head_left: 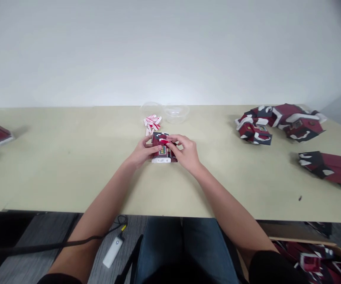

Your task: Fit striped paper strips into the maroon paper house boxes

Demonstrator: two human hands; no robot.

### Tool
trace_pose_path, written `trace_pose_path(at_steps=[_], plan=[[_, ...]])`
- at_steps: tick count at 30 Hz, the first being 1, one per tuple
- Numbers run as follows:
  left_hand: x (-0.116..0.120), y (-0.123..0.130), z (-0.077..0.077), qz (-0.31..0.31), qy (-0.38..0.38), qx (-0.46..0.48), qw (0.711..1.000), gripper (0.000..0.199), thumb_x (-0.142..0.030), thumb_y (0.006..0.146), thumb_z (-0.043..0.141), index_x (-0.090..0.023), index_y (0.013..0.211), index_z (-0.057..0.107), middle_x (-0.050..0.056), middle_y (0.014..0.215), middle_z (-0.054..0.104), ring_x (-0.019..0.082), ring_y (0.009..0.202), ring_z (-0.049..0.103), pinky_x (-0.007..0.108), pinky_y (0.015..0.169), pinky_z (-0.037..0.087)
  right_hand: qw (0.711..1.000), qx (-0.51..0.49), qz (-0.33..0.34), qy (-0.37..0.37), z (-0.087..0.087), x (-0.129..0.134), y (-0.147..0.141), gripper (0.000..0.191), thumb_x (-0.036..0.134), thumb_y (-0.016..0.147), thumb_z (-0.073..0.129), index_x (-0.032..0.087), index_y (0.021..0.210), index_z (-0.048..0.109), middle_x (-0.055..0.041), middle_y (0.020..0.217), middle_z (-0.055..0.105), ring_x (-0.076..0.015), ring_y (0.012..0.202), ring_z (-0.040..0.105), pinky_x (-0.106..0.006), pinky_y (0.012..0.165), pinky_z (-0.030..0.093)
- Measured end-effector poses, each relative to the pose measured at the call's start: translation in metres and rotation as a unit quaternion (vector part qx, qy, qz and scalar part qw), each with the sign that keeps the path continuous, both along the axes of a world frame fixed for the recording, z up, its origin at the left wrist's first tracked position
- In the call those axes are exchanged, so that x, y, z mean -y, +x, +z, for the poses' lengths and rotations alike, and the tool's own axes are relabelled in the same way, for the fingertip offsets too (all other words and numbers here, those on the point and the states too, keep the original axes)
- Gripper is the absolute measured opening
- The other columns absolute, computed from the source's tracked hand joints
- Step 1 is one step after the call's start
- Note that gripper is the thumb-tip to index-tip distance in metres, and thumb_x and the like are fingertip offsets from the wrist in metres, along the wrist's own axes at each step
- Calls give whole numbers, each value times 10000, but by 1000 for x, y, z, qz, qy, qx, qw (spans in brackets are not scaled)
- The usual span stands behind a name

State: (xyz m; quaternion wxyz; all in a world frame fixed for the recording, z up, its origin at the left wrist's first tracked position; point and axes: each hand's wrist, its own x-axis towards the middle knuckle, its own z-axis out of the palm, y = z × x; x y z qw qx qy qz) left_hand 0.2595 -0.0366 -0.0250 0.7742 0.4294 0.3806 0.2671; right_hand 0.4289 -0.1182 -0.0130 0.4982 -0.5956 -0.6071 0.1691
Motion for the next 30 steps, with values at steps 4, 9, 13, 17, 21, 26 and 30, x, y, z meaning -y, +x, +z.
trace_pose_path(at_steps=[4,9,13,17,21,26,30], plan=[[1,-2,4,-30,13,-2,999,852,-237,498,946,-218,1265,576,111,965,728,253,807,710,407,765,558,1000,4,9,18,-1,-1,2,149,239,881,597,246,918,740,-25,947,740,-189,902,676,-357,852,545],[2,-1,7,-32,21,-6,999,825,-239,489,943,-202,1235,592,118,951,724,259,782,709,410,759,554,1000,19,5,21,-1,-1,3,157,238,884,599,266,895,754,-20,942,746,-200,921,678,-387,877,542],[3,2,6,-19,29,-1,999,813,-229,460,946,-201,1196,602,103,944,722,245,776,706,391,758,555,999,40,13,35,-2,-1,3,154,231,885,609,263,844,754,-27,938,750,-201,906,684,-397,883,535],[5,4,5,8,26,15,1000,722,-291,497,937,-192,1134,612,105,965,722,235,777,703,335,712,547,994,73,55,57,-1,-2,-1,200,224,908,585,251,793,746,-43,905,754,-193,855,695,-379,826,542],[5,4,-3,-10,38,35,999,598,-326,605,894,-200,1121,619,107,994,720,221,808,704,299,712,535,994,81,58,54,-4,-5,-3,201,210,907,578,258,802,743,-43,897,754,-191,824,695,-374,789,544],[7,5,-10,-2,12,65,998,584,-365,608,885,-212,1109,628,79,968,709,213,788,698,302,703,531,994,60,74,52,-3,-4,-1,143,264,891,617,253,825,744,-41,903,747,-194,851,682,-395,839,522],[12,1,-5,10,8,56,998,563,-328,601,887,-220,1099,647,69,993,705,185,802,688,275,717,522,990,100,44,91,-1,5,-5,151,284,894,610,267,850,754,-58,996,701,-215,965,630,-426,893,496]])
